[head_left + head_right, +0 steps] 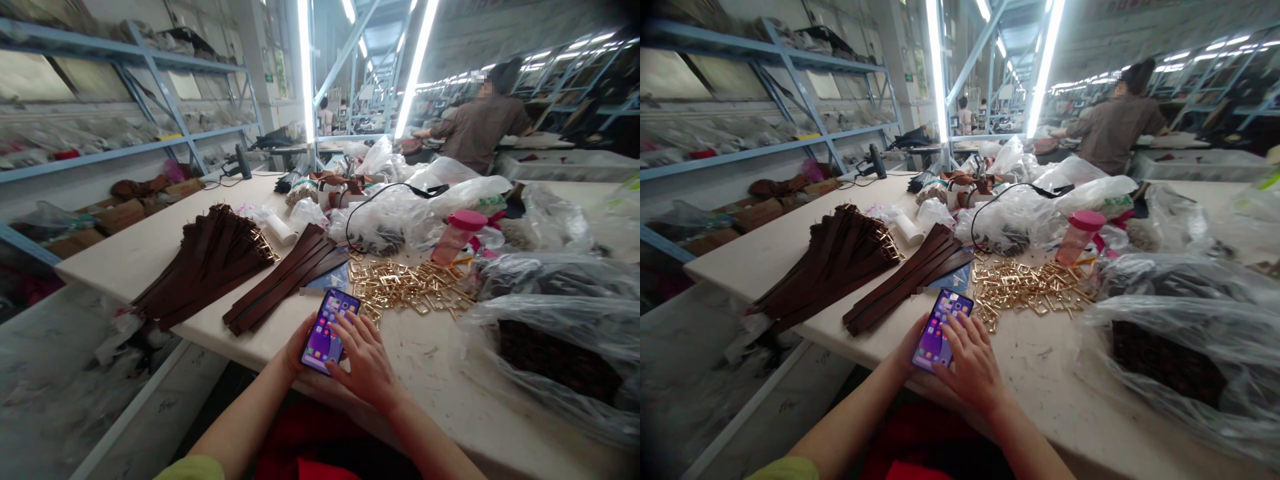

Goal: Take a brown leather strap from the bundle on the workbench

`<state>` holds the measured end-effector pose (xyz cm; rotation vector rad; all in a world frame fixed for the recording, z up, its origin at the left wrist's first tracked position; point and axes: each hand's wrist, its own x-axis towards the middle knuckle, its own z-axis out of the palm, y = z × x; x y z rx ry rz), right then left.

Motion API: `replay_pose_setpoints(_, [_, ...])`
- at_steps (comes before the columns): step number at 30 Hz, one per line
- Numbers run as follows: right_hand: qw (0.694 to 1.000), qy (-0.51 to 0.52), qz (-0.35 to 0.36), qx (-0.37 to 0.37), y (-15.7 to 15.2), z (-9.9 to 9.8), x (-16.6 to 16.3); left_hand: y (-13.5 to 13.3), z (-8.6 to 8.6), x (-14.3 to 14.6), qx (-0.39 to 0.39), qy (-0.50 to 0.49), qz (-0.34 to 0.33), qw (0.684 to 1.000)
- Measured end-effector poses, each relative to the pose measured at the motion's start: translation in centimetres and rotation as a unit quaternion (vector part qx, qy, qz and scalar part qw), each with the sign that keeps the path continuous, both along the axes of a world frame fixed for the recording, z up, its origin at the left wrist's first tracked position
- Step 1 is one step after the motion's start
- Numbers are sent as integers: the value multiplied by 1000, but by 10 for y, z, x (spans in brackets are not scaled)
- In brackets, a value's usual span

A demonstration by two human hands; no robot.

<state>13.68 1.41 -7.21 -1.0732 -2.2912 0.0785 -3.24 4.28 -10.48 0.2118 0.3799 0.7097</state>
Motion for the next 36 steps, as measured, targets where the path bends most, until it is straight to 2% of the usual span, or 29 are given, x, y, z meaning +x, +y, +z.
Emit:
replay_pose_setpoints(5, [994,11,104,-36,-43,-20,-10,1,0,-2,-2,-14,-32,999])
replay_pose_setpoints(9, [986,12,164,-27,-64,-25,-13,1,0,-1,14,-16,-25,999])
replay_pose_setpoints(16, [993,22,112,5,-65,-22,-5,0,0,-2,10,-5,-11,1000])
replay_pose_setpoints(24, [995,24,92,21,-65,-26,-2,-1,2,-1,22,2,7,1000])
replay_pose_setpoints(30, [997,13,81,3,-61,-28,7,0,2,0,22,-3,1,1000])
replay_pose_setpoints(36, [997,-4,68,-29,-53,-40,15,1,1,1,12,0,3,1000])
